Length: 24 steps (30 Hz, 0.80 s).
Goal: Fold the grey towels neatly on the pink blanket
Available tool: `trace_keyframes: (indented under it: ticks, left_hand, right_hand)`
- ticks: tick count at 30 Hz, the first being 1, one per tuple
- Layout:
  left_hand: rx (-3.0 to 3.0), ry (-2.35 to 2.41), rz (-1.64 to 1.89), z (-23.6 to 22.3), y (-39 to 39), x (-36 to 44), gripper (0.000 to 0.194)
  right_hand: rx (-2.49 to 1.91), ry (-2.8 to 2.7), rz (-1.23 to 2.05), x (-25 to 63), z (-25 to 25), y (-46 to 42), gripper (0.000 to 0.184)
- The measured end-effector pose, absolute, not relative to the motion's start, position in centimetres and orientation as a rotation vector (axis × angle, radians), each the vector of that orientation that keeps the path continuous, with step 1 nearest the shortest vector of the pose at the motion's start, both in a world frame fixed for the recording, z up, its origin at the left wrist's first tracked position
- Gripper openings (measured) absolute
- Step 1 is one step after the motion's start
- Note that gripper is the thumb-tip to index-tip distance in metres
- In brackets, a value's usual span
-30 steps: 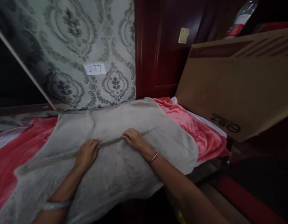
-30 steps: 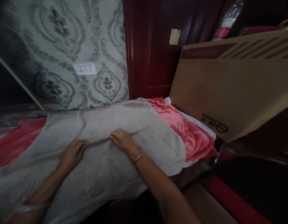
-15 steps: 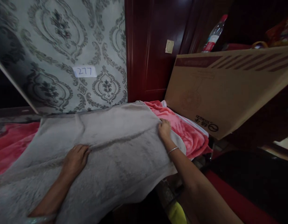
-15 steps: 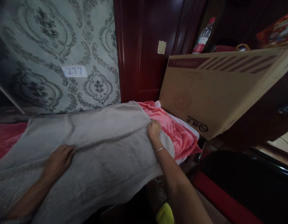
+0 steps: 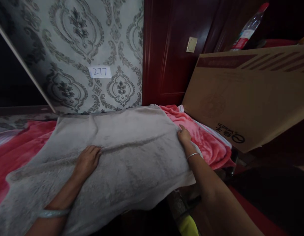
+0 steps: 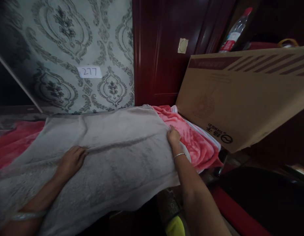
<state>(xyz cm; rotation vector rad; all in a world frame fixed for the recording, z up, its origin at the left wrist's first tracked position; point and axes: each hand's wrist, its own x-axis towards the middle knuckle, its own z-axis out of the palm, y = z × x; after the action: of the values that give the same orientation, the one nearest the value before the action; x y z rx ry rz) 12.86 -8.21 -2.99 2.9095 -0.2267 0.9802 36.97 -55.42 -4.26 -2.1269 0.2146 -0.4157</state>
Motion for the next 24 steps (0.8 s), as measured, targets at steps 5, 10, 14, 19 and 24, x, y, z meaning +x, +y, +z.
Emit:
trace_keyframes:
  ticks: [5, 10, 14, 19, 24]
  left_hand:
    - [2.905, -0.196, 0.965, -2.9, -8.3, 12.8, 0.030]
    - [2.892, -0.153, 0.931, -2.6, -8.2, 12.7, 0.027]
    - [2.887, -0.145, 0.918, -2.3, -8.3, 12.6, 0.026]
    - [2.886, -0.144, 0.934, -2.3, -8.3, 12.6, 0.028]
    - [2.917, -0.128, 0.934, -2.1, -8.3, 12.5, 0.028]
  right_hand:
    - [-1.868, 0.057, -0.411, 38.6, -5.2, -56.8, 0.041]
    - [-1.646, -0.006, -0.396, 39.3, -6.7, -58.1, 0.048]
    - [-1.596, -0.058, -0.370, 39.4, -7.6, -58.4, 0.059]
    - [-1.660, -0.119, -0.431, 39.4, -7.8, -58.4, 0.055]
    - [-1.819, -0.124, -0.593, 39.3, -7.5, -58.1, 0.034]
